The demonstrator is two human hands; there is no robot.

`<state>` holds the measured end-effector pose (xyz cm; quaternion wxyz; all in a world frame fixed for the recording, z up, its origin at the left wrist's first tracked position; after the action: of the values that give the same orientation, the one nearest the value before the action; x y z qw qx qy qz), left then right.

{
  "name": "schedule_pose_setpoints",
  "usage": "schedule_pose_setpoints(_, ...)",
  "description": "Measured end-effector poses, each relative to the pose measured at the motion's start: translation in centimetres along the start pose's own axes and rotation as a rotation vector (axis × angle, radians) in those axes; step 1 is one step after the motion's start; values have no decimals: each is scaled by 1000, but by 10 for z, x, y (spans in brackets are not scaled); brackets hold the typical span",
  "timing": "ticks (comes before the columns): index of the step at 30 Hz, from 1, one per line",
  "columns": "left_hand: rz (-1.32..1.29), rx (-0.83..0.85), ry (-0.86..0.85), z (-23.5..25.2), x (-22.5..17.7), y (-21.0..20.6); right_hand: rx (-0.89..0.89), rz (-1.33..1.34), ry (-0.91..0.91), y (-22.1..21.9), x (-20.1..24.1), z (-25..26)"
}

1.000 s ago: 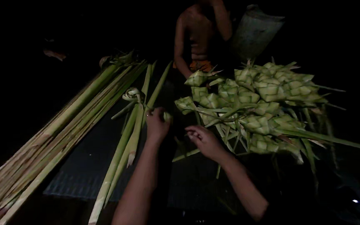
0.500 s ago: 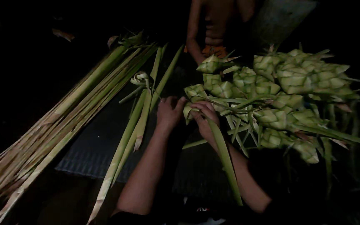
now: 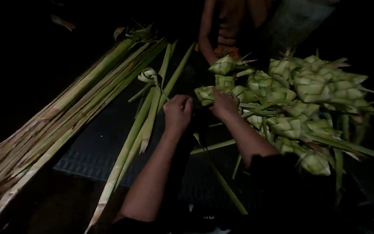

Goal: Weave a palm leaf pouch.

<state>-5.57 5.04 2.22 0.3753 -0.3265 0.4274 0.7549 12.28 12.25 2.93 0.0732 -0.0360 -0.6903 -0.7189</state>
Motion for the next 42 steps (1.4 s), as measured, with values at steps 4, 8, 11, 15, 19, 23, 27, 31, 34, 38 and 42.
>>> schedule_pose_setpoints(4,-356,-136,193,6,15,2,-110,309,44,20,-8,-11)
schedule_pose_setpoints(8,-803,59,137,8,7,2,-123,858,82,47,-22,-40)
schedule_pose_setpoints(11,-894,181,-48,0,-12,1,-79,856,98,46,-25,-56)
schedule_pose_setpoints(15,-820,150,-44,-5,-16,2,-19,807,120,33,-32,-60)
schedule_pose_setpoints(19,-834,99,-6,-5,-15,0,72,846,-15,35,-29,-65)
schedule_pose_setpoints(23,-846,-20,42,-5,-9,-4,124,886,53,42,-27,-74)
schedule_pose_setpoints(27,-804,-80,88,-5,-6,-2,196,1043,93,40,-34,-77)
schedule_pose_setpoints(31,-748,-108,123,-2,3,-8,211,1166,-2,46,-43,-73)
schedule_pose_setpoints(34,-704,-85,144,-1,3,-9,226,1086,-122,55,-47,-71)
schedule_pose_setpoints(38,-532,-133,166,0,5,-3,137,869,-135,72,-58,-54)
schedule_pose_setpoints(42,-480,-194,170,3,11,3,79,547,-100,82,-54,-27)
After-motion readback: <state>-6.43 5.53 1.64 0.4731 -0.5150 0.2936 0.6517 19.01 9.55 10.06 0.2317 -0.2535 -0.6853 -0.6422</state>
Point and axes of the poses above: each hand's wrist, its own z-axis towards the middle knuckle, its own y-axis out of the back of the hand, x = y × z, the point moved 3 cm from there along z, towards the middle knuckle, and after that the axes turned 3 degrees about -x, right-handed, at the moved point
